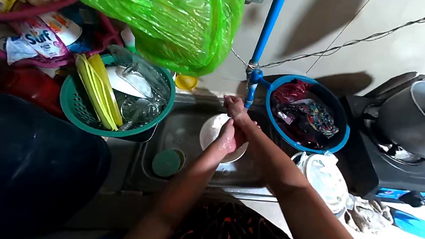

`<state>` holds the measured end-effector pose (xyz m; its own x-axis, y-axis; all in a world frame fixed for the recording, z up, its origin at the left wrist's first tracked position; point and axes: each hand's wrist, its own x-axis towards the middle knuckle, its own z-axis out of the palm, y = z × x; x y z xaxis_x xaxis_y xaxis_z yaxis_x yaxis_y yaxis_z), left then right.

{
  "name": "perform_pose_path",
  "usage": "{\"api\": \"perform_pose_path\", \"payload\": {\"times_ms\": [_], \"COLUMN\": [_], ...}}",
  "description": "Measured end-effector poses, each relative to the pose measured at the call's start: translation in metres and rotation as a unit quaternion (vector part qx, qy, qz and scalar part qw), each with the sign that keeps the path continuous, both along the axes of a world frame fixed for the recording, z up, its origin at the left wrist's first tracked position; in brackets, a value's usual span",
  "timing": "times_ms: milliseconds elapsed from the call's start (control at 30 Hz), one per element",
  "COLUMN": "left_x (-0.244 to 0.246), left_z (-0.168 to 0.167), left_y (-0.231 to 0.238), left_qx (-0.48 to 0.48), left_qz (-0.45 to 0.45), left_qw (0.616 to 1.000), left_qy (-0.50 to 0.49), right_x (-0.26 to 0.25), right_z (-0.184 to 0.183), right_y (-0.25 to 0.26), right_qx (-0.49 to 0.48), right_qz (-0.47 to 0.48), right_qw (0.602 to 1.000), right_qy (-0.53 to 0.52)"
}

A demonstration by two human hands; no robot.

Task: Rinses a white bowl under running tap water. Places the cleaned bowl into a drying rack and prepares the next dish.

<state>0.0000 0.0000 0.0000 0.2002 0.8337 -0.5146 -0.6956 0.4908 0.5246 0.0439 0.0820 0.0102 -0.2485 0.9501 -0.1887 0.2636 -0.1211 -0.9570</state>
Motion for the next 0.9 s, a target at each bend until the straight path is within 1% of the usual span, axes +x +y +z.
{"api": "perform_pose_path", "payload": {"times_ms": [33, 67, 100, 133, 233, 267, 333, 367, 400, 467, 500, 533, 567, 600, 633, 700, 767, 833, 900], "left_x": [-0.006, -0.014, -0.021, -0.027, -0.036, -0.034, -0.024, -0.020, -0.018, -0.012, -0.011, -0.010, -0.007, -0.007, -0.009, -0.015, -0.018, -0.018, -0.017], "left_z": [-0.001, -0.004, -0.010, -0.019, -0.042, -0.050, -0.069, -0.077, -0.080, -0.064, -0.045, -0.013, 0.031, 0.061, 0.078, 0.085, 0.084, 0.084, 0.085], "left_y": [-0.002, -0.004, -0.005, -0.004, 0.000, 0.004, 0.012, 0.014, 0.013, 0.008, 0.003, -0.004, -0.015, -0.025, -0.032, -0.039, -0.041, -0.042, -0.042], "left_qx": [-0.018, -0.029, -0.035, -0.039, -0.053, -0.058, -0.049, -0.025, 0.009, 0.057, 0.066, 0.052, 0.020, 0.019, 0.038, 0.093, 0.125, 0.116, 0.078], "left_qz": [-0.034, -0.064, -0.078, -0.074, -0.035, -0.023, -0.013, -0.027, -0.047, -0.079, -0.093, -0.105, -0.116, -0.131, -0.148, -0.159, -0.153, -0.145, -0.139], "left_qw": [0.998, 0.992, 0.986, 0.984, 0.988, 0.988, 0.987, 0.988, 0.987, 0.976, 0.969, 0.961, 0.956, 0.949, 0.940, 0.926, 0.911, 0.910, 0.911], "left_qy": [0.051, 0.107, 0.142, 0.156, 0.139, 0.143, 0.156, 0.153, 0.151, 0.194, 0.218, 0.249, 0.268, 0.285, 0.304, 0.329, 0.362, 0.372, 0.381], "right_x": [0.011, 0.022, 0.030, 0.037, 0.051, 0.053, 0.055, 0.056, 0.056, 0.057, 0.057, 0.058, 0.059, 0.061, 0.062, 0.062, 0.062, 0.060, 0.056], "right_z": [-0.019, -0.022, -0.020, -0.018, -0.013, -0.005, 0.014, 0.022, 0.026, 0.027, 0.027, 0.029, 0.032, 0.035, 0.037, 0.038, 0.037, 0.038, 0.039], "right_y": [0.003, 0.000, -0.004, -0.009, -0.017, -0.020, -0.031, -0.036, -0.039, -0.039, -0.040, -0.042, -0.045, -0.047, -0.048, -0.048, -0.047, -0.047, -0.046], "right_qx": [0.013, 0.000, -0.027, -0.047, -0.044, -0.044, -0.056, -0.059, -0.050, -0.004, 0.014, 0.023, 0.028, 0.031, 0.036, 0.043, 0.038, 0.028, 0.025], "right_qz": [0.037, 0.073, 0.099, 0.108, 0.091, 0.093, 0.129, 0.147, 0.154, 0.131, 0.116, 0.105, 0.098, 0.085, 0.068, 0.059, 0.075, 0.065, 0.036], "right_qw": [0.998, 0.993, 0.987, 0.984, 0.982, 0.983, 0.987, 0.986, 0.986, 0.984, 0.984, 0.985, 0.987, 0.988, 0.989, 0.989, 0.993, 0.995, 0.994], "right_qy": [-0.041, -0.090, -0.125, -0.135, -0.161, -0.155, -0.083, -0.052, -0.049, -0.117, -0.138, -0.135, -0.125, -0.122, -0.129, -0.126, -0.081, -0.073, -0.104]}}
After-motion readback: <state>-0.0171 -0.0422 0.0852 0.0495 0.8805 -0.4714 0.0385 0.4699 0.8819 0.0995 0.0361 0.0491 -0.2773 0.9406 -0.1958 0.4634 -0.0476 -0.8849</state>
